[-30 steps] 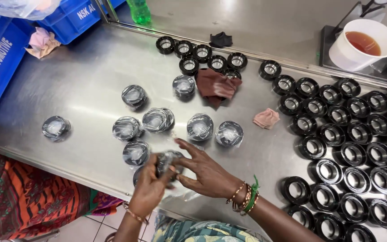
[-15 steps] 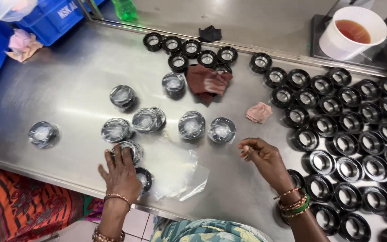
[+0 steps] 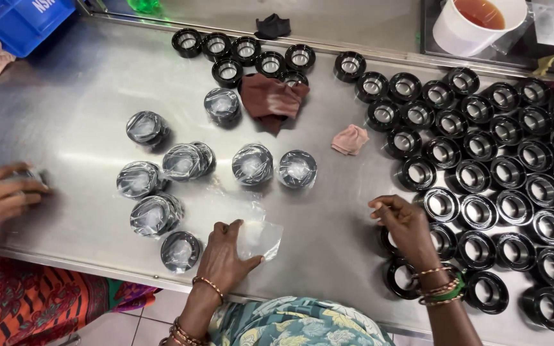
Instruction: The recorder and a coworker are seen organizing and placing black circular mechanical parts into small plastic bags at a metal workbench.
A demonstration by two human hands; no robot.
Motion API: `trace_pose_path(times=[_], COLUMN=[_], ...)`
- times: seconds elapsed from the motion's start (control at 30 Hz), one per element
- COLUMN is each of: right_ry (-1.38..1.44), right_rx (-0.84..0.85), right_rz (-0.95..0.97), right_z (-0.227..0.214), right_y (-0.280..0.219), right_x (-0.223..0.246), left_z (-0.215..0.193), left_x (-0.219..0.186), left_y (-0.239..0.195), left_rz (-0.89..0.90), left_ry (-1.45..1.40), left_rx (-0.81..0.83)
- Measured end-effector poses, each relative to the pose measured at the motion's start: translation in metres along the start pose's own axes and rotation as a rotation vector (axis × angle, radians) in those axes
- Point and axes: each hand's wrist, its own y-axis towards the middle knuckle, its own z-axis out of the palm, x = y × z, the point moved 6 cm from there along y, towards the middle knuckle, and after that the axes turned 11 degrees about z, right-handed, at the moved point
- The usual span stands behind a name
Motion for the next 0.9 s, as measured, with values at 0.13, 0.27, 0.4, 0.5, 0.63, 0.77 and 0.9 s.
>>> trace_pose_path(times=[0.13,0.27,0.4,0.5,0.63,0.77,0.9], right_ry=[-0.094,-0.226,-0.243,-0.228,-0.235,-0.244,-0.152], right_rx=[0.025,0.098,0.156,0.181,0.151,0.19,0.34], right_rz=[0.129,0.079,-0.129,-0.111,-0.091,-0.125,-0.127], right_z=[0.028,0.049,0.066,0.069,0.066,0.087,0.147], right_y=[-0.008,-0.013,-0.02,-0.024,-0.026,-0.033,-0.036], right_x=[0.013,0.026,0.042,0.047,0.037,0.037,0.041], left_z=[0.018,0.01,0.017,0.058,0.064,0.046,0.039], left_x=[0.014,-0.001,-0.028,-0.017,-0.005,-0.012,-0.005], left_y=[-0.004,-0.014,-0.025,-0.018,-0.004,0.004,0.006], left_rz=[0.033,0.112,0.179,0.336,0.331,0.201,0.102], left_ry=[0.016,0.03,0.138,0.141,0.136,0.095,-0.035], left_rx=[-0.005,-0.123,-0.054,0.007,-0.134,-0.193,-0.159])
